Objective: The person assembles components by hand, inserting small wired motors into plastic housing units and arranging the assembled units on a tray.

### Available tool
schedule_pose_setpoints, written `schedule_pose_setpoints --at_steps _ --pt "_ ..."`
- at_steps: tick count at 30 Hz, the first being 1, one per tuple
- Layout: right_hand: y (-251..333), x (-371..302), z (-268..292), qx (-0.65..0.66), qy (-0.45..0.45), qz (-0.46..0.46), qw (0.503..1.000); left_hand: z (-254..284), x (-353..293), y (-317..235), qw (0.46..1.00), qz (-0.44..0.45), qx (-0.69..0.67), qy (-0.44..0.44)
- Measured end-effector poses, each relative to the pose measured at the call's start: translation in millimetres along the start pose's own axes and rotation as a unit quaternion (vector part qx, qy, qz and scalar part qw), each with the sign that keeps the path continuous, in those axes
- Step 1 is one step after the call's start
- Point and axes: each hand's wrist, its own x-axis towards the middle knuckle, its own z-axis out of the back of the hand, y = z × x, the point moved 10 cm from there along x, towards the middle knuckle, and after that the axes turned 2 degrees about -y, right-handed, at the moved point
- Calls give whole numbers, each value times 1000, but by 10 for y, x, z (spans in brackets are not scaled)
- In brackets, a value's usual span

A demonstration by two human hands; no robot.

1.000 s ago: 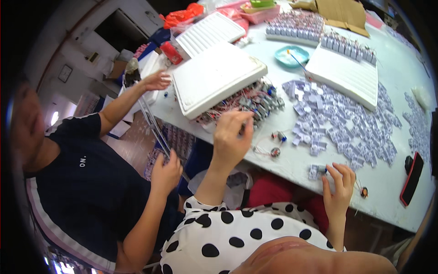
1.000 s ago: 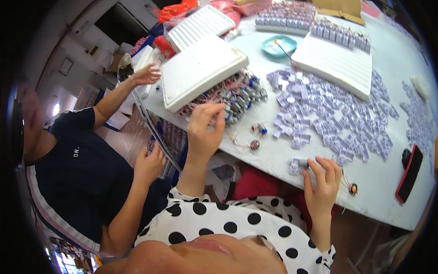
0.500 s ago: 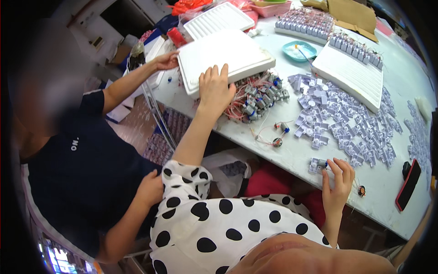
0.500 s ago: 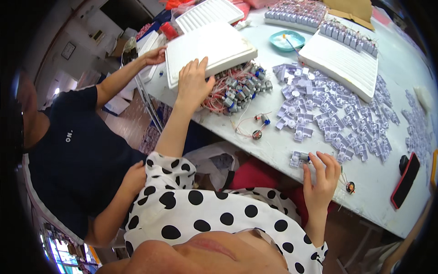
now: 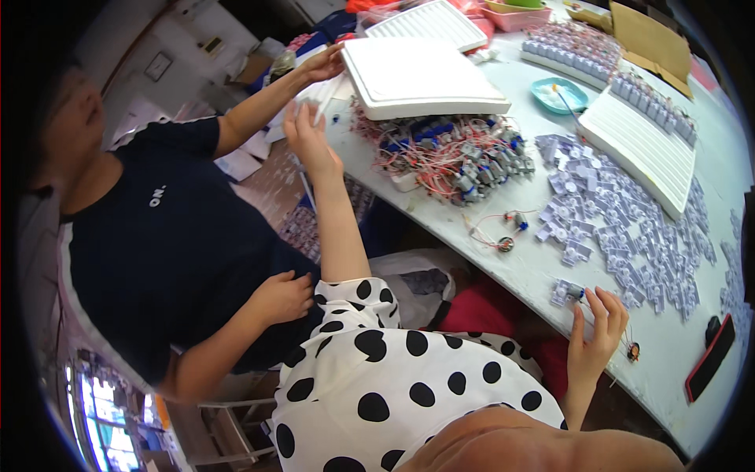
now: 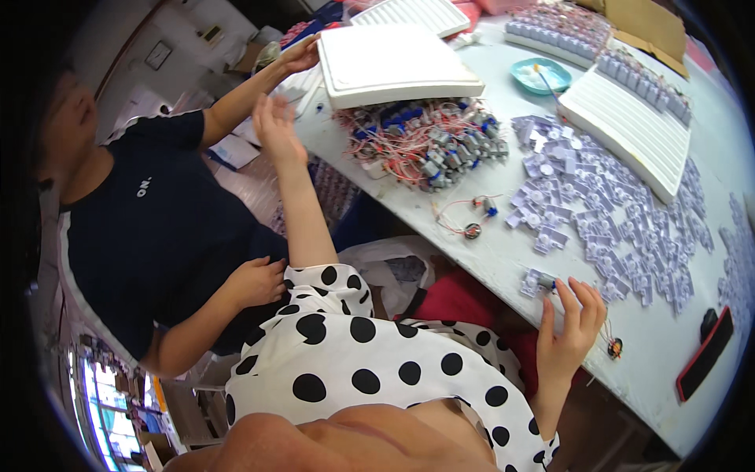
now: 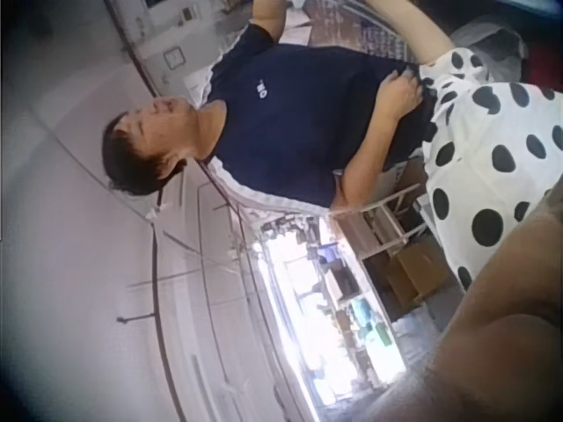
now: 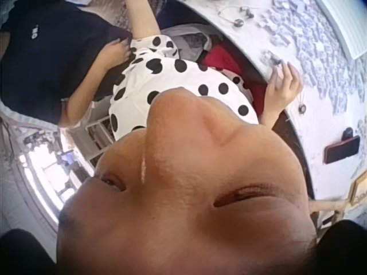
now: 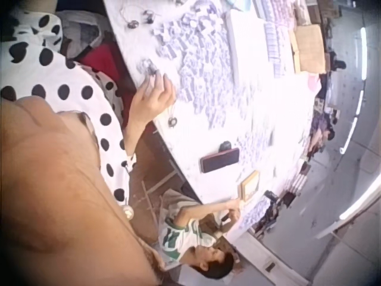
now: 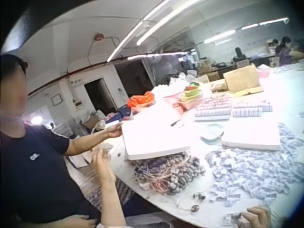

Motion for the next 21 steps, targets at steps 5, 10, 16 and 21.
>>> schedule_pose_setpoints --at_steps 5,10,16,21 --pt "8 -6 0 2 9 12 1000 583 248 428 995 72 -54 -45" --pt "-17 -21 14 -4 0 0 1000 909 409 1121 975 161 -128 -80" --pt "-26 -13 -3 -9 1 -10 1000 857 630 2264 924 282 -238 -103" --pt "6 47 -36 -4 0 -9 1000 1139 975 3198 920 319 -210 -91"
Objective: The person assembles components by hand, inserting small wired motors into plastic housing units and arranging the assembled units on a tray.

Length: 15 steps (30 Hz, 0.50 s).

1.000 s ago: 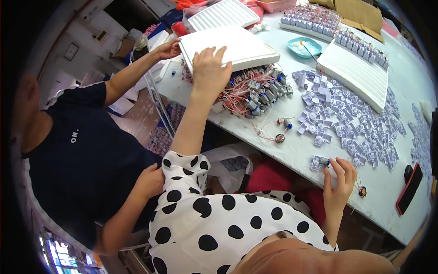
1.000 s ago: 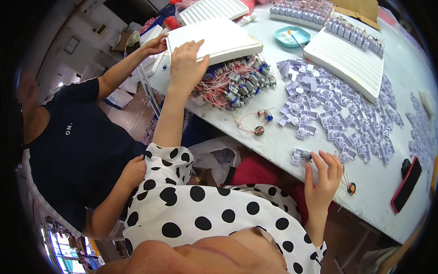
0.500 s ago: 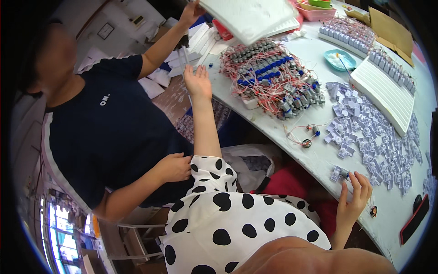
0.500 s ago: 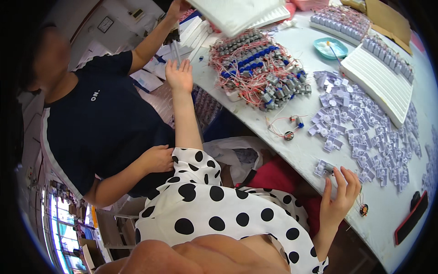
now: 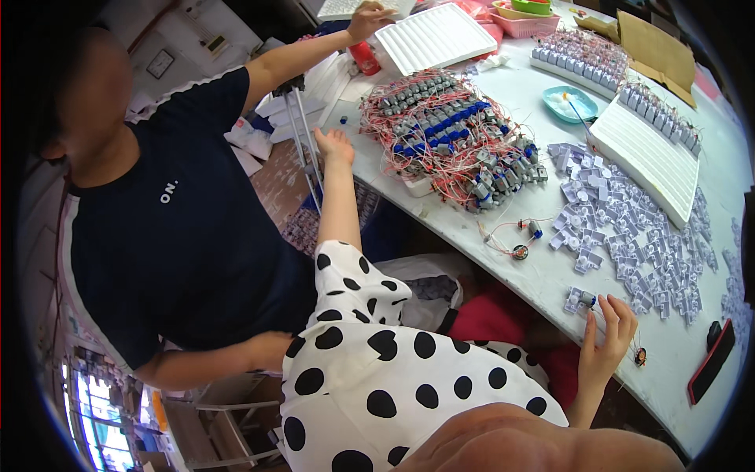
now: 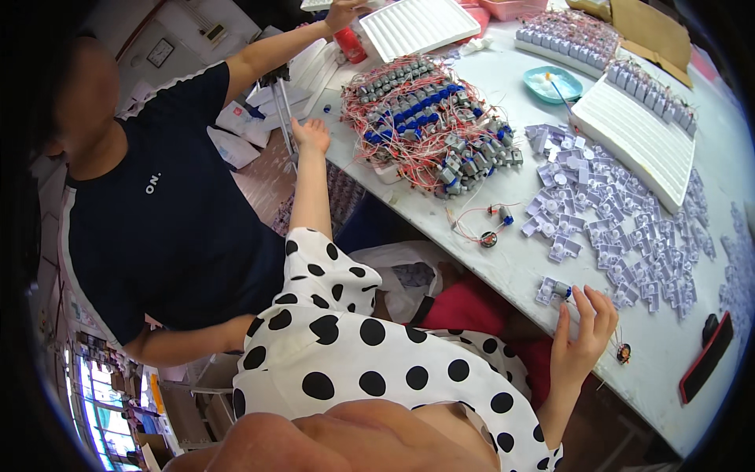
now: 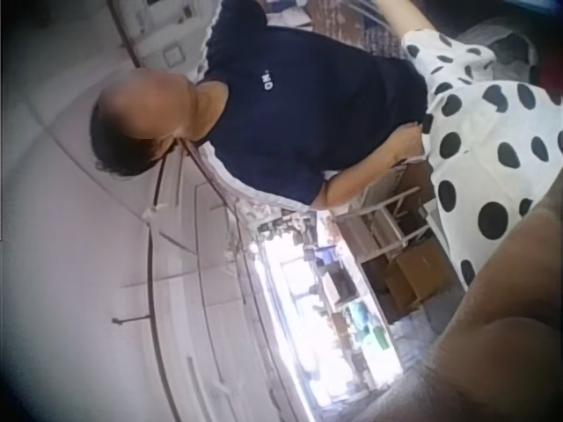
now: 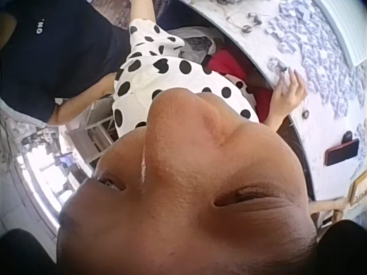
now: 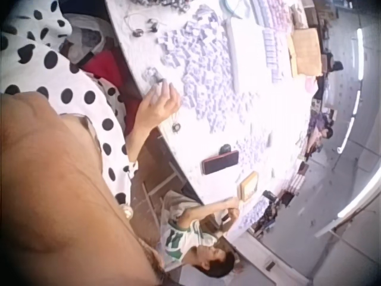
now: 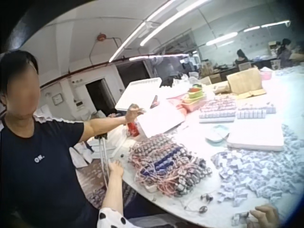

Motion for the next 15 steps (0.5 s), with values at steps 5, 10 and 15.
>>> schedule_pose_setpoints --at_steps 5,10,15 --pt "-29 -132 83 -67 -6 -25 997 -959 17 40 998 12 36 44" --pt "-22 -98 -32 -87 -7 4 996 -954 199 -435 997 -52 40 36" --pt "3 -74 -34 -116 4 -3 993 -513 591 83 992 103 65 -37"
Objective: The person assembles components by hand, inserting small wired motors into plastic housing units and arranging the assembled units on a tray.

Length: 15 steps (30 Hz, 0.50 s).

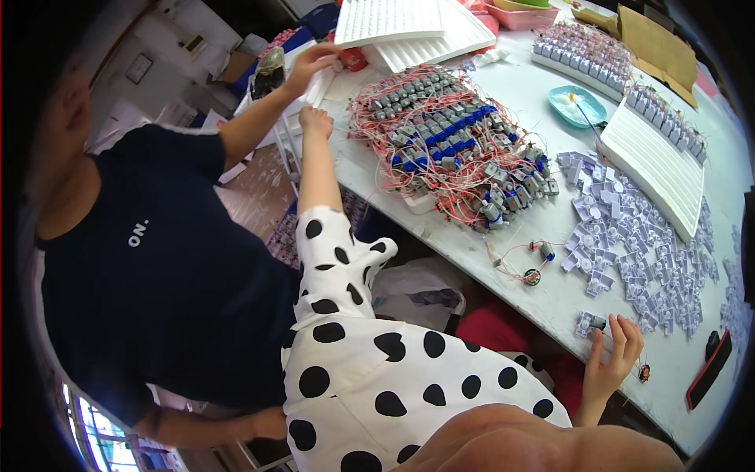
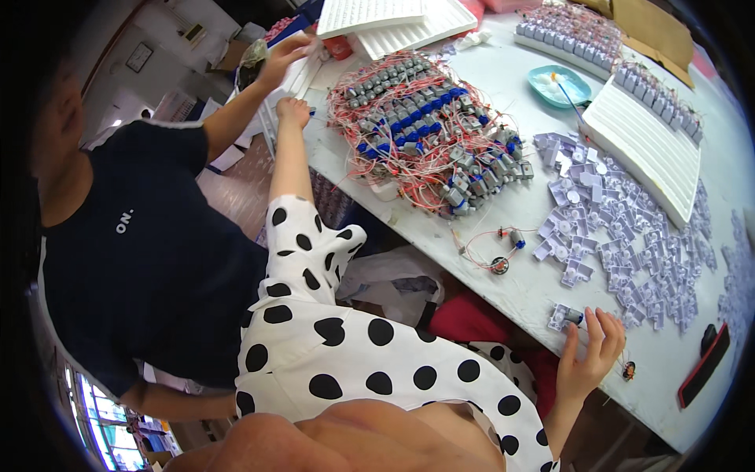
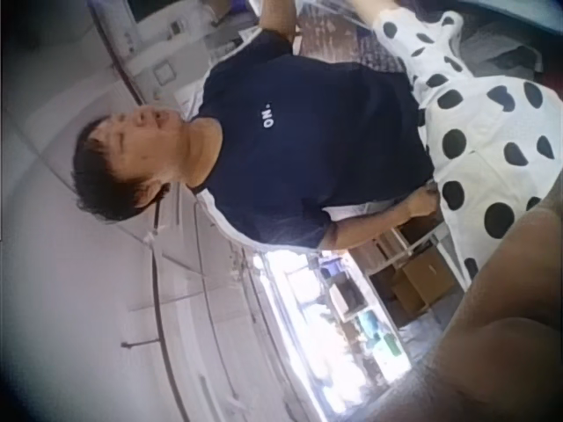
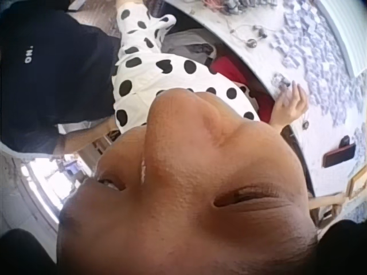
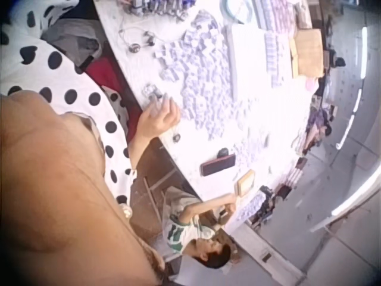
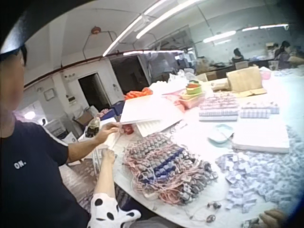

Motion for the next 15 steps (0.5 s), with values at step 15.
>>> schedule_pose_setpoints --at_steps 15 --pt "36 63 -44 15 -1 -6 1000 -607 -2066 -331 965 -183 16 186"
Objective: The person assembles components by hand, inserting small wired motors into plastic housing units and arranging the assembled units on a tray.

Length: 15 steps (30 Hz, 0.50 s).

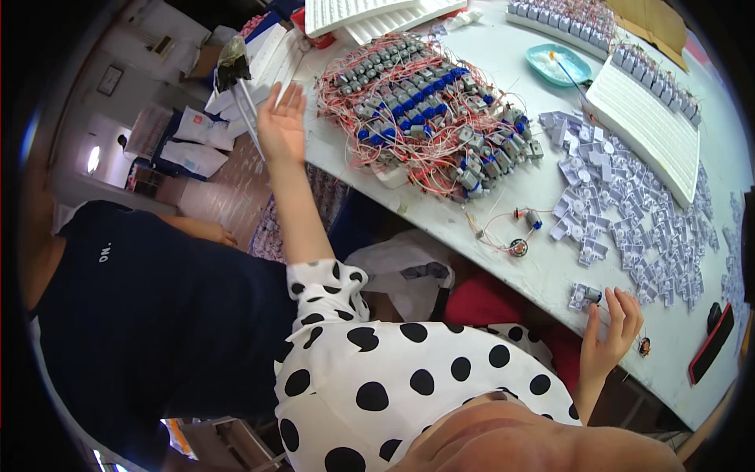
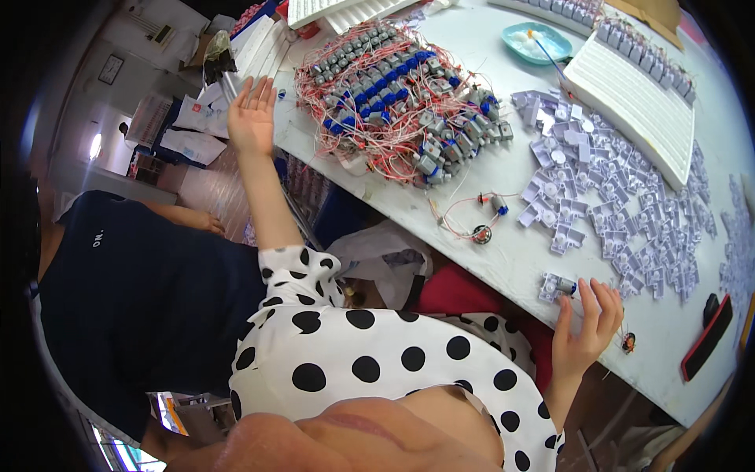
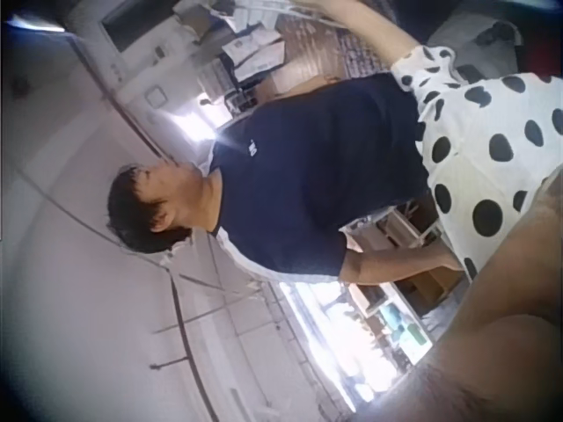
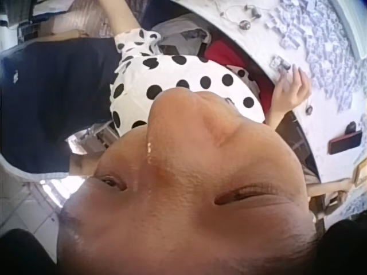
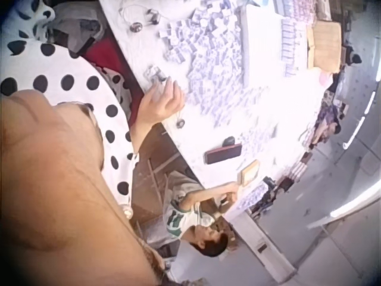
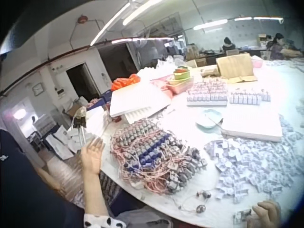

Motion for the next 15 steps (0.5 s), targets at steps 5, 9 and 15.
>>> schedule_pose_setpoints --at_steps 5,9,15 --pt "-65 -58 54 12 -13 10 1000 -1030 -944 237 970 156 -131 135" --pt "-58 -86 98 33 -14 27 999 -1181 -1109 208 952 188 -202 134" --pt "-4 -71 72 52 -33 27 998 -1106 -1048 382 950 224 -193 103"
